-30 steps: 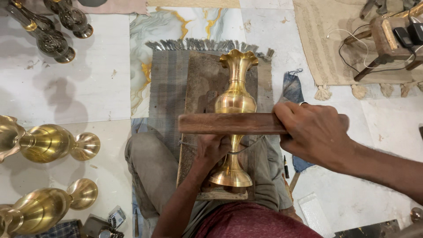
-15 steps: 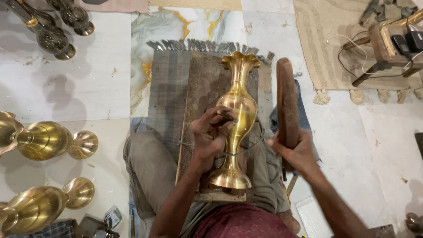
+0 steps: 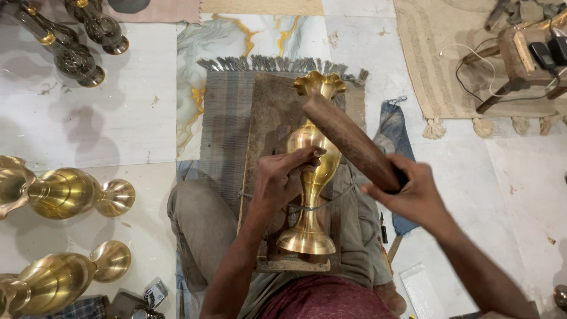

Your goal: The person sits on the floor with a brass vase held on a metal forming stake and repeatedly strikes it with a wooden mallet to shape the metal body. They occasionally reposition the vase and use a small punch tool against the surface between hammering rounds.

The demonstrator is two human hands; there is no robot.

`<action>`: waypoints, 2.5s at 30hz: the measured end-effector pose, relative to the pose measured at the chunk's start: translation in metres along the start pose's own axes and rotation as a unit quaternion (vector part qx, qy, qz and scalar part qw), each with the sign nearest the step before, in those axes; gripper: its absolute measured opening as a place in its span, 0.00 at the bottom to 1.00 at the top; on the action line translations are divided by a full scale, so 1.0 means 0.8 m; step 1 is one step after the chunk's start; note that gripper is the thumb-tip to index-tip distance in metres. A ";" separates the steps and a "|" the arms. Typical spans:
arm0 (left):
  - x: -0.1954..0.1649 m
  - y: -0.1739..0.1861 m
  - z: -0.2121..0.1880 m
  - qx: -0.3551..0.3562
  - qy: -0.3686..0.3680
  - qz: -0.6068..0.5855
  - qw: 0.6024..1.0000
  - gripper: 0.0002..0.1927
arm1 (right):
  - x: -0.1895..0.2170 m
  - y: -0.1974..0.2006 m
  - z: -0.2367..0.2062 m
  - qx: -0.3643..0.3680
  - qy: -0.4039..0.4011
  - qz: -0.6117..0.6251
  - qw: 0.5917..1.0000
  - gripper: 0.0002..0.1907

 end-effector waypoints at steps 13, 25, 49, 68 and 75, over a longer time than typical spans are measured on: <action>0.023 -0.010 -0.010 0.019 0.007 0.030 0.999 0.21 | 0.119 0.026 0.034 0.095 0.177 -0.366 0.909 0.15; 0.013 -0.003 -0.010 -0.031 -0.023 0.022 0.999 0.15 | 0.120 0.024 0.043 0.122 0.129 -0.212 0.961 0.17; 0.014 0.004 -0.036 -0.097 -0.019 0.024 0.995 0.14 | 0.149 0.017 0.041 0.074 0.208 -0.235 0.947 0.14; 0.024 0.000 -0.055 -0.128 -0.093 0.051 0.986 0.21 | 0.149 0.004 0.030 0.132 0.210 -0.253 0.935 0.15; 0.043 0.003 -0.054 -0.152 0.025 -0.010 0.988 0.15 | 0.113 -0.009 0.019 0.143 0.215 -0.392 0.883 0.10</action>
Point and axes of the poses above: each hand's wrist, its own z-axis towards the middle knuckle, its own y-axis out of the back of the hand, x = y × z, the point moved 9 cm from there along z, towards the middle knuckle, and after that the axes turned 14 degrees about -x, right-handed, at the moved point
